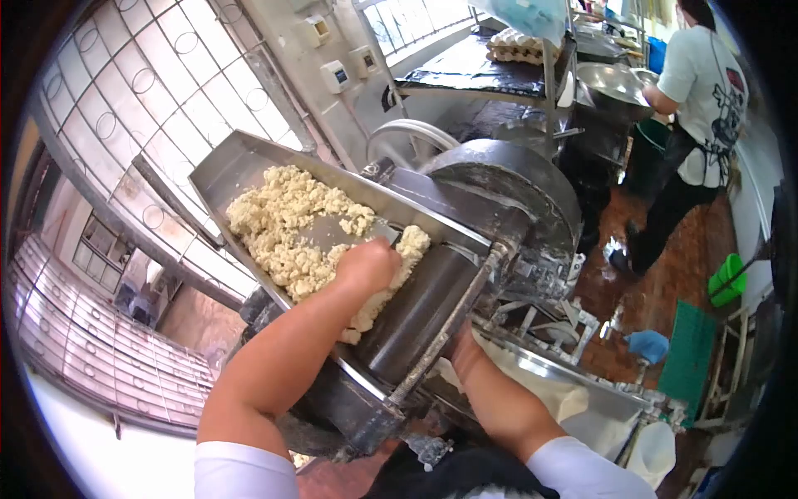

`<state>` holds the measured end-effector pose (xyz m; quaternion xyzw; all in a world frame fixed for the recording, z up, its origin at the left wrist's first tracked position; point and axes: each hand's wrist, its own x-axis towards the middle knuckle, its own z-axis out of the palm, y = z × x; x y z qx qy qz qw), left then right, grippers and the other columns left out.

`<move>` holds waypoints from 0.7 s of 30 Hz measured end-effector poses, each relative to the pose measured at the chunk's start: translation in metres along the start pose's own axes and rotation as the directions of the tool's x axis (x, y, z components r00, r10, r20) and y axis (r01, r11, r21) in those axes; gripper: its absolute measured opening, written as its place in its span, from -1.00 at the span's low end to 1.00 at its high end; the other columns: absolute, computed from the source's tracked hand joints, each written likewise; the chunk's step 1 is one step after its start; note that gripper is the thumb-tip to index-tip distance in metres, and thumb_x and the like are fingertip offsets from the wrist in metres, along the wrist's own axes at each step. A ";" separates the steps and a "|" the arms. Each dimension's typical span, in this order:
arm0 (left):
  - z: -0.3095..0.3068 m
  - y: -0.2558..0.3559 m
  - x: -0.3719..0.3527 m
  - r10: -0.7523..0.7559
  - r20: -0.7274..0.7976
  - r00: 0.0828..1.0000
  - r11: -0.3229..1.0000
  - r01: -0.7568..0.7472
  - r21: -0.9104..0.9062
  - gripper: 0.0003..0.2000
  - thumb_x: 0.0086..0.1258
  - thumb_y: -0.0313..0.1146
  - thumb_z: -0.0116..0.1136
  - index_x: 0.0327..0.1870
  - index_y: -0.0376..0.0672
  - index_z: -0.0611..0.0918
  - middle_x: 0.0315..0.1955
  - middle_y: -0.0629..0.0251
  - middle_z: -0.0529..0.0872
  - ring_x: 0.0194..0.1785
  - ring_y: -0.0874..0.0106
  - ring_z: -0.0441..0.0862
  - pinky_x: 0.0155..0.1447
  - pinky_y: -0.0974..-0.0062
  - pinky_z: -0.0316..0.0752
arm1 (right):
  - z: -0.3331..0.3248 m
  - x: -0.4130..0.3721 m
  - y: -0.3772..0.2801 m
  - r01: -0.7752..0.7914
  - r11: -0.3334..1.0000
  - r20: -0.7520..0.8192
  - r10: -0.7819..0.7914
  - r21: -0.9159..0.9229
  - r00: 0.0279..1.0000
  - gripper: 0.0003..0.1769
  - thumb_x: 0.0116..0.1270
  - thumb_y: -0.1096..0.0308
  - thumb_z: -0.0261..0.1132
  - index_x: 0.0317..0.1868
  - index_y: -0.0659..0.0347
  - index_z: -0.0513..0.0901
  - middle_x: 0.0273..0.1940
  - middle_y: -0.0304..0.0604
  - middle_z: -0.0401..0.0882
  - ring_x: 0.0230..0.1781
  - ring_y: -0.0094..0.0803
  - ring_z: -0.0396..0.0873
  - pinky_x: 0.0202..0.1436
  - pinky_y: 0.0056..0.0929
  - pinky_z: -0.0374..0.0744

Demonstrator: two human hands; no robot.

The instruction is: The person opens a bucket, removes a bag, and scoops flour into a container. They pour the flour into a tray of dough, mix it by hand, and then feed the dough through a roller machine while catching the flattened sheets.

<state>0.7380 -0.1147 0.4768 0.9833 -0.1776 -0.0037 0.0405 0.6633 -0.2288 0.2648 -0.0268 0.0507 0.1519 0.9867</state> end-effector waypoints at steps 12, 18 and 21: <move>-0.107 -0.323 0.127 -0.530 -0.173 0.830 0.844 0.536 -0.011 -0.33 0.19 0.13 0.14 0.15 -0.28 0.56 0.20 0.00 0.52 0.24 0.12 0.48 0.21 0.20 0.38 | -0.041 -0.077 -0.030 -0.024 0.934 -0.374 -0.119 -0.357 0.920 -0.50 0.36 0.17 0.12 0.20 0.32 0.42 0.11 0.01 0.52 0.08 -0.11 0.53 0.17 -0.06 0.49; -0.108 -0.259 0.086 -0.438 0.114 0.892 0.897 0.442 -0.014 -0.26 0.09 0.13 0.19 0.17 -0.34 0.52 0.23 -0.09 0.47 0.26 0.09 0.45 0.28 0.22 0.34 | -0.048 -0.105 -0.029 -0.022 0.877 -0.526 -0.267 -0.480 0.807 -0.64 0.27 0.44 0.28 0.04 0.44 0.53 -0.07 -0.01 0.61 -0.11 -0.13 0.63 -0.05 -0.13 0.64; -0.096 -0.212 0.083 -0.418 0.149 0.896 0.907 0.421 0.010 -0.23 0.18 0.24 0.06 0.16 -0.37 0.52 0.23 -0.11 0.46 0.26 0.05 0.45 0.31 0.26 0.33 | -0.076 -0.110 -0.026 -0.013 0.904 -0.520 -0.234 -0.428 0.821 -0.64 0.26 0.44 0.29 0.04 0.42 0.53 -0.06 -0.01 0.60 -0.11 -0.13 0.63 -0.03 -0.11 0.63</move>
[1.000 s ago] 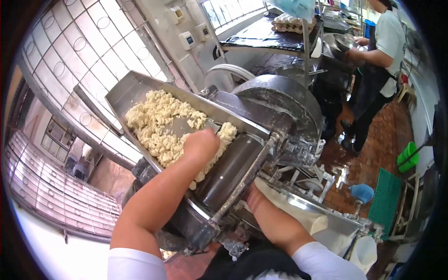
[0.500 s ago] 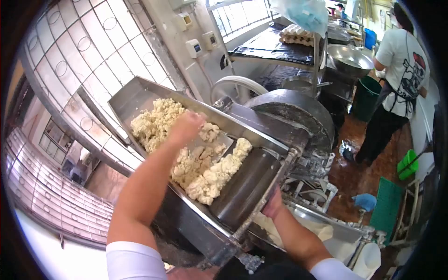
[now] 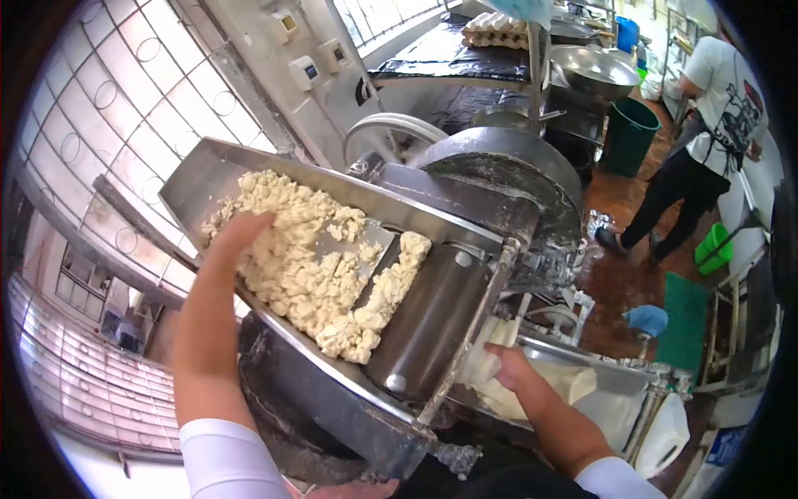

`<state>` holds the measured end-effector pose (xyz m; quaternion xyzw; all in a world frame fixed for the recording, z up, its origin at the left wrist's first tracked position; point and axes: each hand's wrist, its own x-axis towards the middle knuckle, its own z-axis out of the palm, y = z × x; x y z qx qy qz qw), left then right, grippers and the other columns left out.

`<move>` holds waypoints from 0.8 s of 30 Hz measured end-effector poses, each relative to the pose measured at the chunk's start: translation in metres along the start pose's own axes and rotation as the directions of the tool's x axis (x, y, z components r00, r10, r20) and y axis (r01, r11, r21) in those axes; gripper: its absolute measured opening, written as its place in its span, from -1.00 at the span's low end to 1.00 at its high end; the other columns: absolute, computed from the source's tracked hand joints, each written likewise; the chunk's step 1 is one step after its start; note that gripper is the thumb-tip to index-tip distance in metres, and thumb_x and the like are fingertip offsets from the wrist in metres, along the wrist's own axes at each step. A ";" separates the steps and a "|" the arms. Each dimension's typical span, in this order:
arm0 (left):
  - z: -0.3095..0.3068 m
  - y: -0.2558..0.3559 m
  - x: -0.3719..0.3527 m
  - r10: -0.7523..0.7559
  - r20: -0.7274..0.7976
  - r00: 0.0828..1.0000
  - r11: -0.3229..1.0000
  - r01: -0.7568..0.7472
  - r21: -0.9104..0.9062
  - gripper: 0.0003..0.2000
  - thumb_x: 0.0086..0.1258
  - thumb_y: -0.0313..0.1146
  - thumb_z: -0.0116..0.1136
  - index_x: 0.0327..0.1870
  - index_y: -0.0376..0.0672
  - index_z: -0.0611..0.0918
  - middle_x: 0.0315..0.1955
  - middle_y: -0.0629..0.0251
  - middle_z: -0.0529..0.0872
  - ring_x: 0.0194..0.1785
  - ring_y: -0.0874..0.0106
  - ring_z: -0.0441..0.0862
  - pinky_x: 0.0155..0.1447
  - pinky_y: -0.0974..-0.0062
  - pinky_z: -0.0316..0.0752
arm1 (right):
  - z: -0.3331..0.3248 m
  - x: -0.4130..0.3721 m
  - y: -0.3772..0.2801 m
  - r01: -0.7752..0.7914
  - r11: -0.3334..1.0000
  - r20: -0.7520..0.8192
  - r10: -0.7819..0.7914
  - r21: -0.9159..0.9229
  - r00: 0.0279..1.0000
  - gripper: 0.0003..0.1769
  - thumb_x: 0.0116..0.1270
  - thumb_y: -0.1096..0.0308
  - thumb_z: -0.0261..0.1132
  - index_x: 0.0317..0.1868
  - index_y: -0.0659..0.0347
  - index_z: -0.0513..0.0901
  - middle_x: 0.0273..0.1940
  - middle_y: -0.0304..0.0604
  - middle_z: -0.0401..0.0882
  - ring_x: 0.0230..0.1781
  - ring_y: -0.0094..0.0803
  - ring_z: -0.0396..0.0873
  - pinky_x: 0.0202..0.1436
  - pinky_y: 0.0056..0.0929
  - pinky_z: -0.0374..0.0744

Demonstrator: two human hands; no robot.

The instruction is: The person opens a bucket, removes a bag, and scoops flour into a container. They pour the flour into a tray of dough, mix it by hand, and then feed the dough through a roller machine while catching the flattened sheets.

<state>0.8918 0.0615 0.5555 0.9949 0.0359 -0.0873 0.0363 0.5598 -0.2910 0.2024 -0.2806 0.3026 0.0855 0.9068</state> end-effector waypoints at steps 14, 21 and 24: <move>0.072 0.136 -0.134 0.344 -0.277 0.897 0.937 -0.310 0.161 -0.26 0.32 0.28 -0.13 0.28 -0.22 0.45 0.32 0.01 0.38 0.37 0.00 0.28 0.42 0.24 0.18 | -0.067 -0.058 -0.007 0.057 0.998 -0.007 -0.057 0.012 0.998 -0.59 0.22 0.43 0.29 0.06 0.41 0.50 -0.07 0.01 0.62 -0.10 -0.10 0.62 0.07 -0.12 0.57; 0.080 0.132 -0.114 0.497 -0.205 0.843 0.864 -0.460 0.204 -0.30 0.34 0.12 -0.02 0.37 -0.21 0.32 0.40 -0.01 0.23 0.42 0.01 0.20 0.46 0.24 0.11 | -0.128 -0.094 -0.010 0.106 0.994 -0.109 -0.107 -0.016 0.988 -0.57 0.23 0.43 0.30 0.07 0.48 0.48 -0.10 0.00 0.62 -0.14 -0.14 0.63 0.01 -0.22 0.57; 0.044 0.112 -0.115 0.547 -0.041 0.836 0.831 -0.548 -0.097 -0.27 0.22 -0.09 0.24 0.38 -0.25 0.29 0.35 -0.09 0.29 0.39 0.04 0.26 0.42 0.27 0.21 | -0.172 -0.094 -0.004 0.123 0.987 -0.238 -0.143 -0.099 0.961 -0.56 0.20 0.46 0.30 0.07 0.46 0.48 -0.10 0.06 0.60 -0.12 -0.06 0.62 0.02 -0.09 0.57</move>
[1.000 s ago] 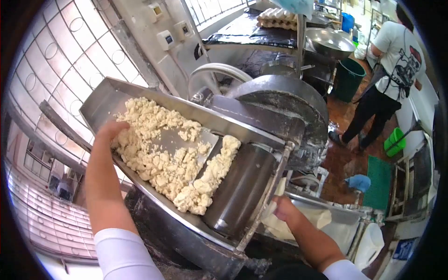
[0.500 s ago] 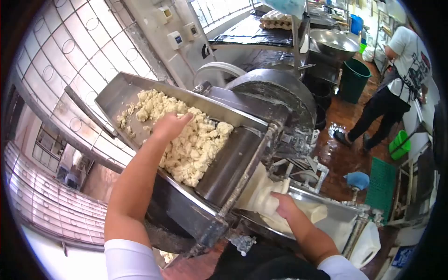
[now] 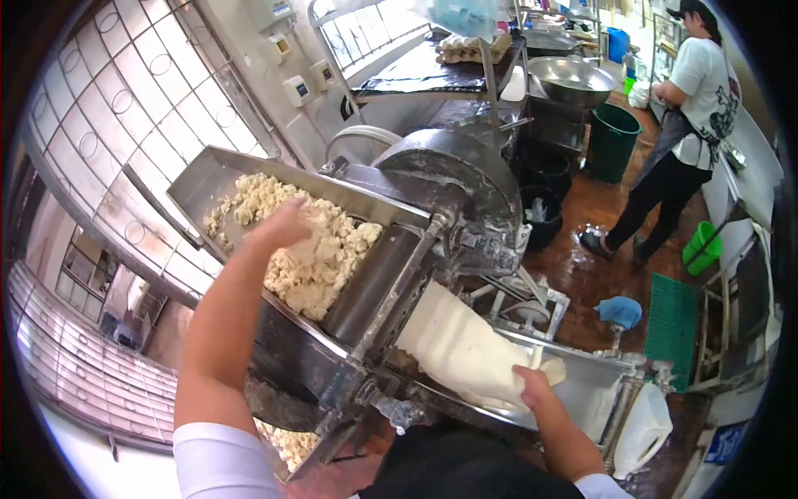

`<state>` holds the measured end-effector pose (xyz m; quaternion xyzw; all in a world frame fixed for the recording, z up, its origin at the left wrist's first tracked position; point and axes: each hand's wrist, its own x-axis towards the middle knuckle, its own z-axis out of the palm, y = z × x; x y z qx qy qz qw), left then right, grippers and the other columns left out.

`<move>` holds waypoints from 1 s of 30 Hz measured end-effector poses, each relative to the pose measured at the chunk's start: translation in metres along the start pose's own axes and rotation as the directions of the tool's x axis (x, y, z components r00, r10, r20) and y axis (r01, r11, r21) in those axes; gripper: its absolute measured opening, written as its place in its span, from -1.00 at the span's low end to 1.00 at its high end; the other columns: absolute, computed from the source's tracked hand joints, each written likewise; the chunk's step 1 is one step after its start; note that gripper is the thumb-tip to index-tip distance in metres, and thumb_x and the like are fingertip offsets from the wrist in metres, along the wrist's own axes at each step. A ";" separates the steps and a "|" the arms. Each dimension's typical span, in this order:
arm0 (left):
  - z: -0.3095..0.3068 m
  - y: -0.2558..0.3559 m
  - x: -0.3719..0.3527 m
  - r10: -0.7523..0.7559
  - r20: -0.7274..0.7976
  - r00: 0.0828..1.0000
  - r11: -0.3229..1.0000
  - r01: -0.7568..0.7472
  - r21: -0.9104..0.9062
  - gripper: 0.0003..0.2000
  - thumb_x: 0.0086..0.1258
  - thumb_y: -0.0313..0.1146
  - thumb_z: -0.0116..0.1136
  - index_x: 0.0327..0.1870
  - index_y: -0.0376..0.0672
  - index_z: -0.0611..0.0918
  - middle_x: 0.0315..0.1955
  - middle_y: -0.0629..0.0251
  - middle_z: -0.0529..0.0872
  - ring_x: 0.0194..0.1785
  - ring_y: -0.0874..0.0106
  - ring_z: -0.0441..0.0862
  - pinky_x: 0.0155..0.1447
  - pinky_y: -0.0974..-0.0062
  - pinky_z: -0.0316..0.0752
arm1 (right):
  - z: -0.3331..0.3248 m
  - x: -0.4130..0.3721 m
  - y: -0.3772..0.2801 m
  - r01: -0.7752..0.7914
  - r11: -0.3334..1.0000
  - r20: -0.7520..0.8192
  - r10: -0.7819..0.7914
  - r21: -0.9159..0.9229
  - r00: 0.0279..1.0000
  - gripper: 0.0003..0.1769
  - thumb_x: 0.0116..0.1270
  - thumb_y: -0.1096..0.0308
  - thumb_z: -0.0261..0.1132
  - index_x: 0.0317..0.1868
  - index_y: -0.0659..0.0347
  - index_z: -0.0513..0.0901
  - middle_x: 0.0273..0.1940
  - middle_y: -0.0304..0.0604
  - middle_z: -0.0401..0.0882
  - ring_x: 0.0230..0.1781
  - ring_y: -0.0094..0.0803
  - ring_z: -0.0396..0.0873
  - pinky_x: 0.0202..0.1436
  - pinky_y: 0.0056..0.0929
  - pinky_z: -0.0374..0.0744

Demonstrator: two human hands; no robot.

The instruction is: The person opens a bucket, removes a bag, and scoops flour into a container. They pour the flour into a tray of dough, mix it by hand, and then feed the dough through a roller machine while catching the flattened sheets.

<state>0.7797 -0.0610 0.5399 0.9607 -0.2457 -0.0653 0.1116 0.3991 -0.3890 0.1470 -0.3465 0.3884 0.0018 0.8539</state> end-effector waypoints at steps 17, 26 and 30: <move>0.017 0.061 -0.001 -0.044 0.232 0.972 0.872 0.150 -0.465 -0.19 -0.05 -0.34 0.32 0.37 -0.13 0.31 0.32 -0.04 0.33 0.35 0.11 0.27 0.33 0.10 0.24 | -0.095 -0.005 0.016 0.084 0.777 -0.240 -0.293 -0.624 0.925 -0.61 0.04 0.37 0.36 -0.08 0.35 0.62 -0.32 -0.08 0.64 -0.39 -0.34 0.59 -0.34 -0.30 0.55; 0.046 0.015 -0.005 0.122 -0.019 0.992 0.980 -0.117 0.162 -0.25 0.11 -0.19 0.30 0.32 -0.33 0.31 0.14 -0.19 0.50 0.20 0.03 0.49 0.25 0.30 0.40 | -0.151 -0.014 0.017 0.108 0.622 -0.196 -0.399 -0.776 0.896 -0.68 0.09 0.26 0.33 -0.18 0.29 0.68 -0.35 -0.06 0.69 -0.34 -0.25 0.64 -0.22 -0.28 0.55; 0.044 0.038 -0.014 -0.075 -0.245 0.967 0.966 0.010 -0.259 -0.46 0.27 0.00 0.10 0.10 -0.30 0.54 -0.08 -0.11 0.64 -0.02 0.09 0.60 0.09 0.27 0.45 | -0.146 -0.028 -0.005 -0.039 0.313 -0.178 -0.429 -0.949 0.886 -0.65 0.10 0.19 0.33 -0.18 0.26 0.67 -0.31 -0.01 0.68 -0.28 -0.13 0.65 -0.16 -0.22 0.56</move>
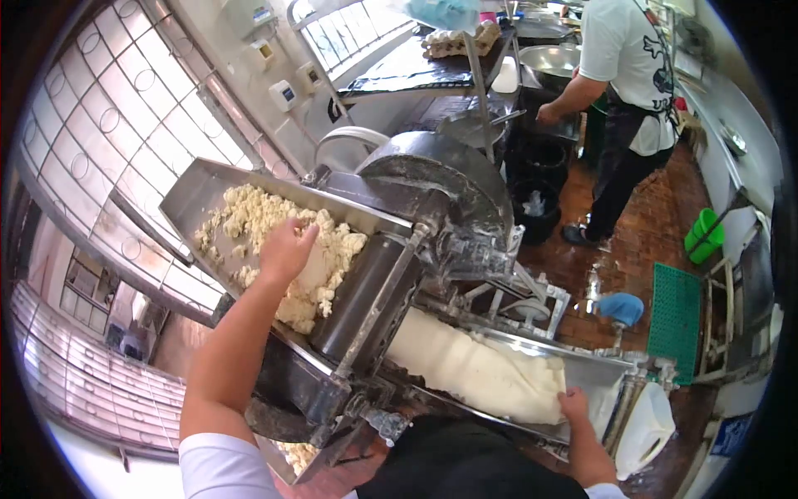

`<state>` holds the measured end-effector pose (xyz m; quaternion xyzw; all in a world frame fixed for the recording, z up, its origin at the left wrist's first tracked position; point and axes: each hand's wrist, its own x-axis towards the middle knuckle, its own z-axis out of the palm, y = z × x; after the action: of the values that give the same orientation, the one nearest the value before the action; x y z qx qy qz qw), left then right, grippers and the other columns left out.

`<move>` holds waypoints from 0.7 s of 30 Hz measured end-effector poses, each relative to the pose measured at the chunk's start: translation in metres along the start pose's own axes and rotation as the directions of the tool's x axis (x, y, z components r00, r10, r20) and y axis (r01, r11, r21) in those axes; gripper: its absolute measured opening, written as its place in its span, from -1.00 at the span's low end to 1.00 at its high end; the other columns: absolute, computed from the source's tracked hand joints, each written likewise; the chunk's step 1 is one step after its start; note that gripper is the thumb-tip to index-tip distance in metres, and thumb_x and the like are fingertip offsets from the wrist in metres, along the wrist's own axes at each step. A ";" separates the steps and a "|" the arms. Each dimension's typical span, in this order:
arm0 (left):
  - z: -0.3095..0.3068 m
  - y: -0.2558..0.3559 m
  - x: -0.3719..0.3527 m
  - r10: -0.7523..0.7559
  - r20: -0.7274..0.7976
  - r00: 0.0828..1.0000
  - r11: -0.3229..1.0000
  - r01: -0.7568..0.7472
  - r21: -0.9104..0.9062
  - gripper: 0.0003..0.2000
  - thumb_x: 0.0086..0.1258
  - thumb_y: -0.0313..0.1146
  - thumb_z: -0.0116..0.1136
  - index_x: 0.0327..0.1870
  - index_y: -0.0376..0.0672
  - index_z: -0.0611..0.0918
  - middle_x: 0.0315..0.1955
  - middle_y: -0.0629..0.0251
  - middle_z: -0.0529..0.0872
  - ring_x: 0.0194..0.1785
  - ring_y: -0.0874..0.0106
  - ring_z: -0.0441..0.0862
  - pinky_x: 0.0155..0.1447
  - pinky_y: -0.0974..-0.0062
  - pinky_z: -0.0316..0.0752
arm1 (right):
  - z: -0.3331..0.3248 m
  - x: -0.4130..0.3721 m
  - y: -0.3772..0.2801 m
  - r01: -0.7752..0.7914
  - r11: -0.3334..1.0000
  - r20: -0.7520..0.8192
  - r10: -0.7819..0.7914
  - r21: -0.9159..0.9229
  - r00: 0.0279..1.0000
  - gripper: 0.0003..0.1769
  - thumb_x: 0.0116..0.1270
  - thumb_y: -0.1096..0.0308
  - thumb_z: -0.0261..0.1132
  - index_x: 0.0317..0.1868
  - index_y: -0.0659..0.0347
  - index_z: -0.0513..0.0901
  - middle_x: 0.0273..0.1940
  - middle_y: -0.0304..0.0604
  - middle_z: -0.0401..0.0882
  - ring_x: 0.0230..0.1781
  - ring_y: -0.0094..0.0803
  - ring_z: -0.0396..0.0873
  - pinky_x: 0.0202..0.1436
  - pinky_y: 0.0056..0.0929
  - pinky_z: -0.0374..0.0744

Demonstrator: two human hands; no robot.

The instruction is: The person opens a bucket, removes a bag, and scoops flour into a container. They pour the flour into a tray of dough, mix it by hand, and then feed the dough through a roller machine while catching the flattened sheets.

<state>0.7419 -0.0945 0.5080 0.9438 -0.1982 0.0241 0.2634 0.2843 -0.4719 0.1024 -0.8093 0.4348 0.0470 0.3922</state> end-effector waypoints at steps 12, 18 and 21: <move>0.033 0.036 0.004 0.070 -0.073 0.995 0.880 -0.027 0.473 -0.63 0.40 -0.04 -0.07 -0.33 -0.14 0.66 -0.38 0.02 0.68 -0.25 -0.01 0.62 -0.14 0.06 0.49 | 0.043 0.046 -0.129 0.363 0.894 -0.169 -0.328 0.262 0.929 -0.71 0.17 0.25 0.33 -0.17 0.25 0.67 -0.21 0.02 0.67 -0.17 -0.11 0.63 -0.02 -0.27 0.55; 0.045 0.026 0.006 0.149 -0.086 0.985 0.868 -0.089 0.488 -0.65 0.42 -0.10 -0.05 -0.37 -0.18 0.63 -0.49 -0.02 0.65 -0.33 -0.02 0.61 -0.20 0.07 0.49 | 0.105 0.032 -0.276 0.422 0.705 0.123 -0.581 0.570 0.805 -0.79 0.28 0.30 0.28 -0.17 0.27 0.64 -0.31 -0.12 0.66 -0.34 -0.32 0.63 -0.22 -0.38 0.56; 0.045 0.035 0.003 0.115 -0.080 0.990 0.866 -0.061 0.496 -0.66 0.42 -0.10 -0.07 -0.39 -0.12 0.66 -0.44 0.01 0.68 -0.32 -0.01 0.63 -0.19 0.05 0.51 | 0.119 0.014 -0.351 -0.262 0.570 0.543 -0.403 0.779 0.737 -0.63 0.38 0.03 0.15 -0.06 0.15 0.60 -0.21 -0.18 0.66 -0.30 -0.36 0.62 -0.22 -0.41 0.55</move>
<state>0.7290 -0.1456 0.4871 0.9670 -0.2141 0.1362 0.0231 0.5842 -0.2905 0.2236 -0.4758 0.1972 0.1119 0.8498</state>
